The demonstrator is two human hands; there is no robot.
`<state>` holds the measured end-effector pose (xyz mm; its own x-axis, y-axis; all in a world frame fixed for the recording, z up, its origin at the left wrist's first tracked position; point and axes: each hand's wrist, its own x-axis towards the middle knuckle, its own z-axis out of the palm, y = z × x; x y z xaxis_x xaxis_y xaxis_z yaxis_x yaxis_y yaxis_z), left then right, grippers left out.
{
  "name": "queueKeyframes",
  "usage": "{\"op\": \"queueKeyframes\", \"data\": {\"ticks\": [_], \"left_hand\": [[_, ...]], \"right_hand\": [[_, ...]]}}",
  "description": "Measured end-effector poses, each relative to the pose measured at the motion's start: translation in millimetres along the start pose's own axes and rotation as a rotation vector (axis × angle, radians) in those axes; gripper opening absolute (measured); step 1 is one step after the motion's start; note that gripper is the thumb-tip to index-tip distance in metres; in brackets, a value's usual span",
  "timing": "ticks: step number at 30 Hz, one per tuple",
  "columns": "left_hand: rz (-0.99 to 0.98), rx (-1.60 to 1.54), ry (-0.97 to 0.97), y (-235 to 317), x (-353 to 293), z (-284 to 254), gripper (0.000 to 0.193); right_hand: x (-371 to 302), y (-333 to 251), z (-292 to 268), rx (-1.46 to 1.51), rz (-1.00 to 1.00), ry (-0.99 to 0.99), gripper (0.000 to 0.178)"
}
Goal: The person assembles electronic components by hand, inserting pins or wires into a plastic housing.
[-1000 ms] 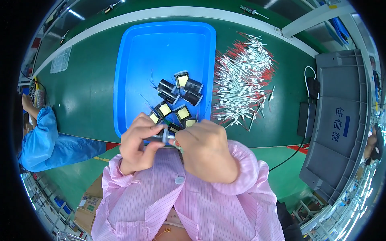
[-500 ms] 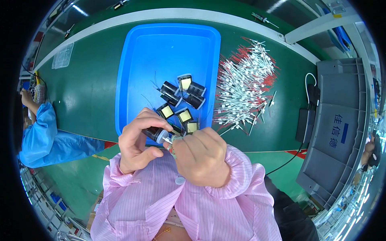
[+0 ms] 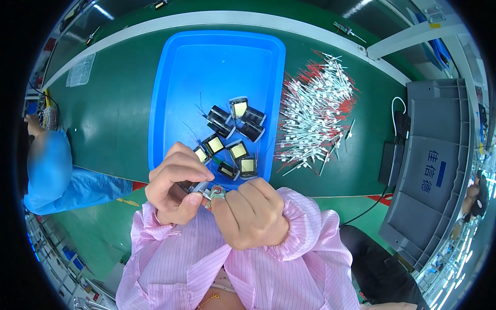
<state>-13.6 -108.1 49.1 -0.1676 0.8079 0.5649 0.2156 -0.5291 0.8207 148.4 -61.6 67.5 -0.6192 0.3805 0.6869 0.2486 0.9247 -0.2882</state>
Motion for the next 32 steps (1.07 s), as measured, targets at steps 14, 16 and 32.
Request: {"op": "queueKeyframes", "data": {"ticks": [14, 16, 32], "left_hand": [[-0.230, -0.138, -0.110, 3, -1, -16, 0.023], [-0.390, -0.313, -0.065, 8, -5, -16, 0.029], [-0.369, -0.196, -0.078, 2, -10, -18, 0.029]], "right_hand": [[10, 3, -5, 0.172, 0.188, -0.125, 0.015], [9, 5, -4, 0.234, 0.242, -0.129, 0.019], [6, 3, 1, 0.231, 0.293, -0.117, 0.014]]}}
